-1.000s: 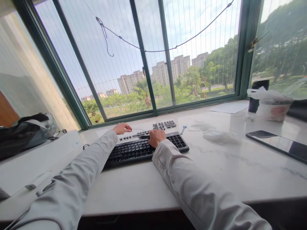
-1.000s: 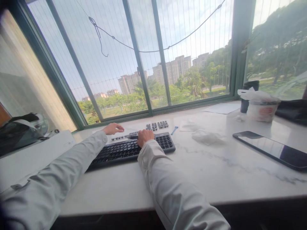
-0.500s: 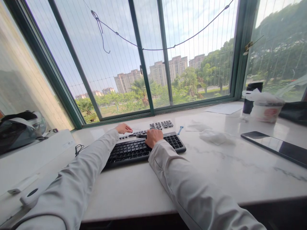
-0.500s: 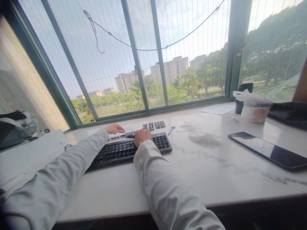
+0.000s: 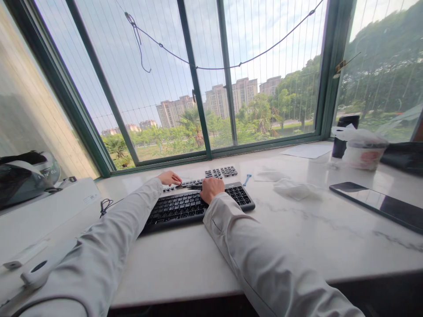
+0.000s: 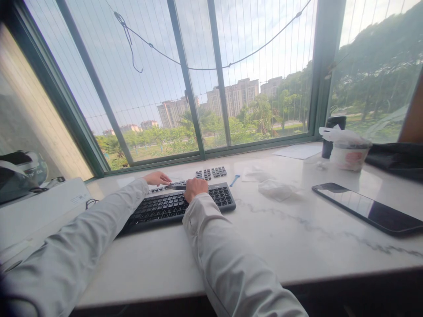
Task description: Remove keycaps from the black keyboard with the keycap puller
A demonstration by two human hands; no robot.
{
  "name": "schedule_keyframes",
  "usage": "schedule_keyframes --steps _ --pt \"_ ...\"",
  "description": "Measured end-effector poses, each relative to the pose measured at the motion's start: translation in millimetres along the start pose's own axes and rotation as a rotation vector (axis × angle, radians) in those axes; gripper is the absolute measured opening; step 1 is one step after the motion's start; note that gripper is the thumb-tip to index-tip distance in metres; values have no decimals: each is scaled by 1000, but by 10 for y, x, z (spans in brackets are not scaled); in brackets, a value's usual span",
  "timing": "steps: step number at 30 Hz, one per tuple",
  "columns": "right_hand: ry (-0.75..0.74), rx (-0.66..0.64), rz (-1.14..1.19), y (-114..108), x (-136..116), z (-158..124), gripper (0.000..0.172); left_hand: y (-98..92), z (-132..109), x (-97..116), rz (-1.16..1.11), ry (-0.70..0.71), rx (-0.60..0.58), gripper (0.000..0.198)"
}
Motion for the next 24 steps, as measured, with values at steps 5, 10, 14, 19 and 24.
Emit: schedule_keyframes --steps 5,10,14,19,24 --pt "1 -6 4 10 4 6 27 -29 -19 16 45 -32 89 60" --pt "1 6 11 6 5 2 27 -6 -38 30 82 -21 89 58" --pt "2 -2 3 -1 3 -1 27 5 -50 23 54 -22 59 57" --pt "5 -12 -1 -15 0 -7 26 12 -47 2 44 -28 60 55" --pt "2 -1 7 -32 -6 -20 25 15 -42 7 32 -9 78 55"
Point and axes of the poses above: each hand's wrist, its own z-axis towards the middle knuckle, its own y-axis out of the palm, x = y × z, the point moved 5 cm from there along z, towards the middle knuckle, and after that the axes turned 10 degrees about -y, right-handed, at the moved point
